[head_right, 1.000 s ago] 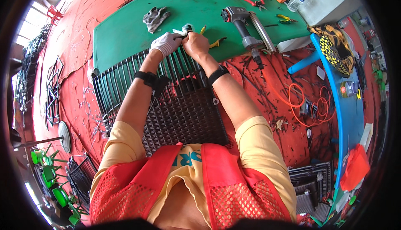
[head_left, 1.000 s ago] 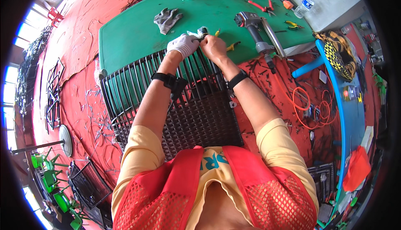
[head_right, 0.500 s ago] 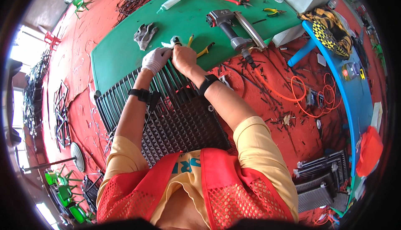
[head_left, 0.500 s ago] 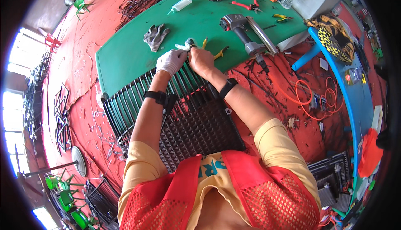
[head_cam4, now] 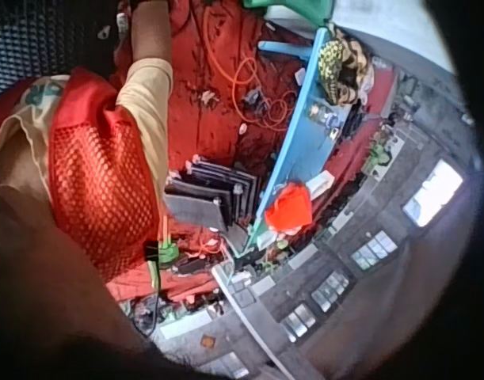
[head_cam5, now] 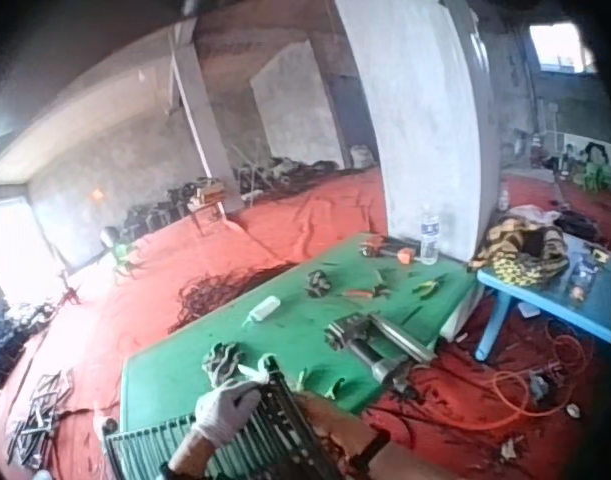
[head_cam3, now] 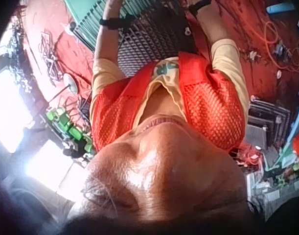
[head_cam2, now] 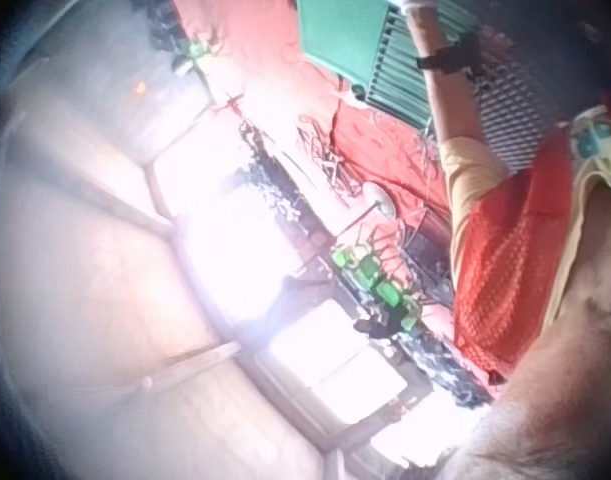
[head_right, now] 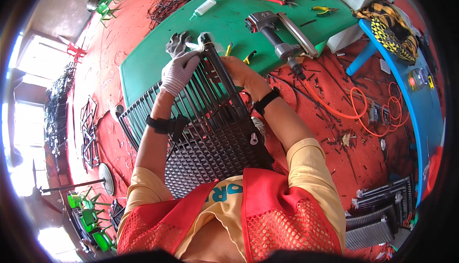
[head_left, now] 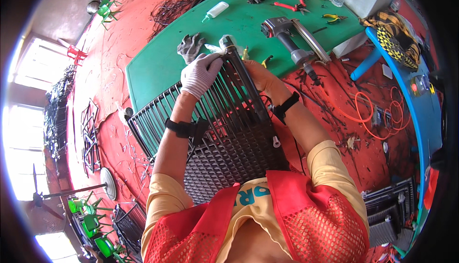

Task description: The person weaves a dark synthetic strip through the vertical slats of a chair backrest, threading and pulling it into place. They repeatedly adjust the strip and inspect the weave while working at a green workbench in a workshop.

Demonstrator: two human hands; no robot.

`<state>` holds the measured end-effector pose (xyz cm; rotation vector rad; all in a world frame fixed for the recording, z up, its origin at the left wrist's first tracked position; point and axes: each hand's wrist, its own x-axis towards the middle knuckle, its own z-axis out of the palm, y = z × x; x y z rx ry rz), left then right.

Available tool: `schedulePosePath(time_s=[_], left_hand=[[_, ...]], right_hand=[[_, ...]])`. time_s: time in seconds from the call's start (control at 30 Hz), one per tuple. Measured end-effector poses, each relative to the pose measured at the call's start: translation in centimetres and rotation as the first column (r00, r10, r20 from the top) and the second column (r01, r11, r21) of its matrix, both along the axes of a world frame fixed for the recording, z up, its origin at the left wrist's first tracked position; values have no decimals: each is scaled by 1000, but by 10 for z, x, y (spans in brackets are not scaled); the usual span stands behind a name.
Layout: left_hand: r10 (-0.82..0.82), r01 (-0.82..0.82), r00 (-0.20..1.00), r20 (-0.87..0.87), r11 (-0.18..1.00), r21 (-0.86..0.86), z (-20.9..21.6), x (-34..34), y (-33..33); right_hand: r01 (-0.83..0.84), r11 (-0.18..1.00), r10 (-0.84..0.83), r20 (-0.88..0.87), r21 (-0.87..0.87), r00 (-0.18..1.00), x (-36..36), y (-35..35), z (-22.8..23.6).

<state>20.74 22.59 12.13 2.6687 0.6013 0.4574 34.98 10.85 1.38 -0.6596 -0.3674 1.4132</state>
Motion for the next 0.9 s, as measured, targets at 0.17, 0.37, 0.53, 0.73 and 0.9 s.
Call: schedulePosePath(time_s=[0.17, 0.37, 0.53, 0.73, 0.9], left_hand=[[0, 0, 1000, 9, 1000, 24, 0, 2, -3], [-27, 27, 998, 50, 1000, -6, -12, 7, -1], [-21, 15, 998, 58, 995, 103, -12, 8, -9], [-53, 30, 992, 112, 981, 194, -16, 12, -12], [18, -43, 984, 177, 990, 137, -25, 12, -11]], right_hand=[[-31, 999, 31, -25, 20, 999, -7, 6, -8], [-5, 999, 2, 90, 36, 996, -6, 9, -18], [181, 968, -197, 84, 172, 977, -2, 27, -12], [101, 990, -111, 92, 103, 990, 8, 28, -8], [-127, 990, 128, -14, 59, 992, 8, 13, -23]])
